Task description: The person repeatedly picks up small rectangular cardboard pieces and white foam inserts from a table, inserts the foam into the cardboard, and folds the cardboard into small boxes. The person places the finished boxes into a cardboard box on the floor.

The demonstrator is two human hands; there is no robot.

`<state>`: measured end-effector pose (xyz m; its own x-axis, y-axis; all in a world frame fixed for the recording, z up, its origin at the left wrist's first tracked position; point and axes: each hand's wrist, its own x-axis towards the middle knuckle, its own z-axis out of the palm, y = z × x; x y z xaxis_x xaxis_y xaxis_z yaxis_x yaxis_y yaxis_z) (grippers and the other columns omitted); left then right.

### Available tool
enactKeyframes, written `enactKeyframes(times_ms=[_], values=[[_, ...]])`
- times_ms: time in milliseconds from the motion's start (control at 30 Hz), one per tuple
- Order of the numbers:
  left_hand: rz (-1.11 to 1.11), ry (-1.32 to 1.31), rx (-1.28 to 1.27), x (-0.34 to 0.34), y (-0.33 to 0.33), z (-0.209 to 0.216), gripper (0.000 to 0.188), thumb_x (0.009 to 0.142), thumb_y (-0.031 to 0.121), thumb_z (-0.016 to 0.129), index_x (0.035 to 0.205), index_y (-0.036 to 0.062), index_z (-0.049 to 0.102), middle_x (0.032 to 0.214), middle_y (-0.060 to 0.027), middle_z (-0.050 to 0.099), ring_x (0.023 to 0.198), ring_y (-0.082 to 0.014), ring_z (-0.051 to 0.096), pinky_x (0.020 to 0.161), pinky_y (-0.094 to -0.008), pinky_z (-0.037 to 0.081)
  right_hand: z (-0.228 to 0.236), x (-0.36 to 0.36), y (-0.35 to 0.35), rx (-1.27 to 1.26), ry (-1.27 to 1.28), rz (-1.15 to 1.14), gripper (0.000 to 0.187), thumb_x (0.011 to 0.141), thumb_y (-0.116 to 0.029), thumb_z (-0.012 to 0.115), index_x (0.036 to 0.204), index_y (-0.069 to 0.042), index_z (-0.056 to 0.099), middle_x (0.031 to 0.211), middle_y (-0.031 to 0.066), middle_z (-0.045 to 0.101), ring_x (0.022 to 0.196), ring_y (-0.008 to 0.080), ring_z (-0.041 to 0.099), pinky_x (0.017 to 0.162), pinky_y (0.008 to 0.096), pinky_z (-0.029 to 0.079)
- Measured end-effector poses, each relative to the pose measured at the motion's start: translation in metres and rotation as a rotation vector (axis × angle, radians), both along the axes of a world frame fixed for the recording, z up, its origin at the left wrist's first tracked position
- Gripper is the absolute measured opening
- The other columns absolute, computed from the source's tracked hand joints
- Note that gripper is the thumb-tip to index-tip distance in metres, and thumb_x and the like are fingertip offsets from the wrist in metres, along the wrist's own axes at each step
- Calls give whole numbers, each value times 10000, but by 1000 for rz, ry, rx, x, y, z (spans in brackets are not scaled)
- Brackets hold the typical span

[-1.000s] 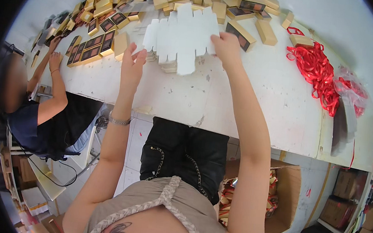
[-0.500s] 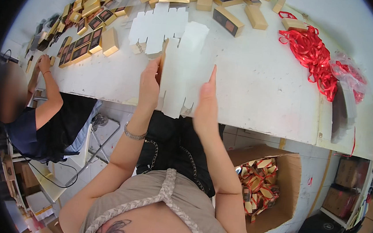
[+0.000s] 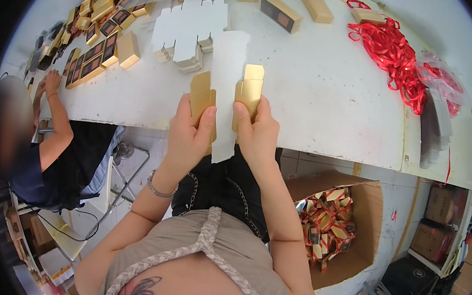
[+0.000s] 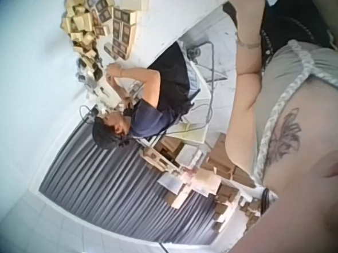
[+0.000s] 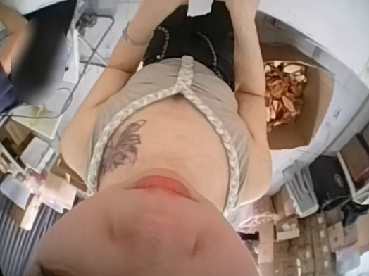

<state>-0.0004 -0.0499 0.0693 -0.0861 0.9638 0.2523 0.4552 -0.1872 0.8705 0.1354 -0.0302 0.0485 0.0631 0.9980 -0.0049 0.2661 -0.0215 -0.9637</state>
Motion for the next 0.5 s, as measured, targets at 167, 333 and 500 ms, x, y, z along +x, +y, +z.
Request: enactKeyframes(times_ms=[167,333,500], values=[[28,-347,-127,6,0,-11,331,844,24,491,1170,-29,475,932,-213,588,726,-310,600,676,-366,498,-14,-7,-7,188,-93,1,245,915,-110,521,1139,-11,531,679,98,611,536,173,579,536,291,472],[69,187,236,27,-2,-16,450,814,-3,483,1263,-15,452,1012,-220,594,875,-356,597,723,-415,498,-33,-23,2,437,-179,-173,241,875,-32,555,1115,-7,564,682,113,615,509,208,589,484,301,474],[36,-59,-62,5,36,-30,487,833,-16,398,1318,-14,364,998,-219,584,771,-292,583,700,-358,473,-16,-22,-4,570,-319,-117,257,860,-6,569,1113,39,563,826,172,639,573,249,624,518,315,499]])
